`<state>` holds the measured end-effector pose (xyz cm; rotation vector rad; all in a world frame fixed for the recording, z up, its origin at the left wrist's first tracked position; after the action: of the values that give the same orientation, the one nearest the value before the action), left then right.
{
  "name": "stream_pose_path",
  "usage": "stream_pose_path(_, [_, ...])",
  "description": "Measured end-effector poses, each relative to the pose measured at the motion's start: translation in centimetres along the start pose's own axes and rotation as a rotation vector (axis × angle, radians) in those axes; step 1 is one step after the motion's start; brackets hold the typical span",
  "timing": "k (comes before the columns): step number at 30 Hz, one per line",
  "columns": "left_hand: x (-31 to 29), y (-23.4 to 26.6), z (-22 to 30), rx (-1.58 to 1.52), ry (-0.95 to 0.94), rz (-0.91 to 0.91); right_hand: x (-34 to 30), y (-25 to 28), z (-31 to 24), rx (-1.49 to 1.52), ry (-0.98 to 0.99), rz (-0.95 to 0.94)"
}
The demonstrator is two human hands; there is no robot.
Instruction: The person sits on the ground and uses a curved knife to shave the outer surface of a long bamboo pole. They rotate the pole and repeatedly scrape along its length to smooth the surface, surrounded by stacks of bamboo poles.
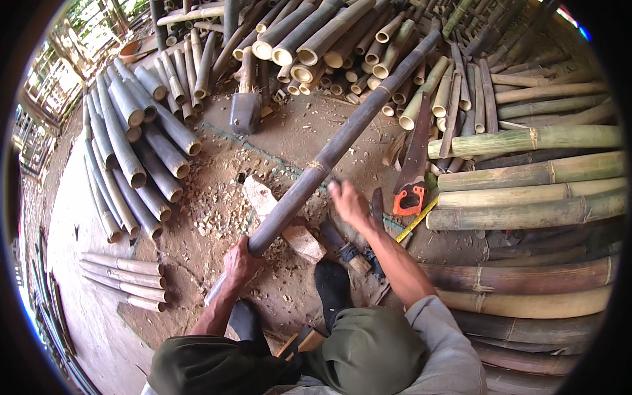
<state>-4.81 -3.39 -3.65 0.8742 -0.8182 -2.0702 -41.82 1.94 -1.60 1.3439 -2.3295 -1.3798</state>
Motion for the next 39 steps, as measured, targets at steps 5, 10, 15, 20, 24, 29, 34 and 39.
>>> stream_pose_path(5, [1.0, -0.4, 1.5, 0.035, -0.161, 0.114, 1.3, 1.2, 1.5, -0.013, 0.168, 0.238])
stream_pose_path(10, [-0.6, 1.6, -2.8, -0.061, -0.083, 0.126, -2.3, -3.2, -5.5, -0.283, 0.355, -0.191])
stream_pose_path(15, [1.3, -0.3, 0.5, -0.129, -0.131, 0.065, 2.0, 2.2, 2.0, 0.093, 0.051, 0.469])
stream_pose_path(20, [0.0, 1.3, -1.9, -0.231, -0.125, 0.023, -2.1, -2.4, -3.1, -0.204, 0.393, -0.048])
stream_pose_path(24, [0.5, 1.1, -0.7, -0.238, -0.215, 0.075, 1.7, 0.7, 2.0, 0.237, -0.142, 0.308])
stream_pose_path(29, [0.0, 2.4, -2.0, -0.189, -0.122, -0.066, -1.5, -2.4, -1.7, -0.151, 0.342, 0.081])
stream_pose_path(34, [-0.6, 1.2, -1.7, -0.172, -0.104, -0.039, 0.1, -1.6, 0.2, 0.101, 0.028, 0.095])
stream_pose_path(39, [-1.3, 0.8, 1.9, 0.16, -0.267, 0.229, -0.4, -0.9, 0.4, -0.03, 0.225, 0.291])
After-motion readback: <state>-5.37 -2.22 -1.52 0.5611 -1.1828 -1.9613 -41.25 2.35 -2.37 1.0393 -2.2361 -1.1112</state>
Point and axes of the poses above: each hand's wrist, its own x-axis towards the middle knuckle, its own y-axis out of the back of the hand, z = x × y, the point moved 7 cm from there along x, towards the middle knuckle, and after that the axes turned 7 degrees about -y, right-handed, at the moved point
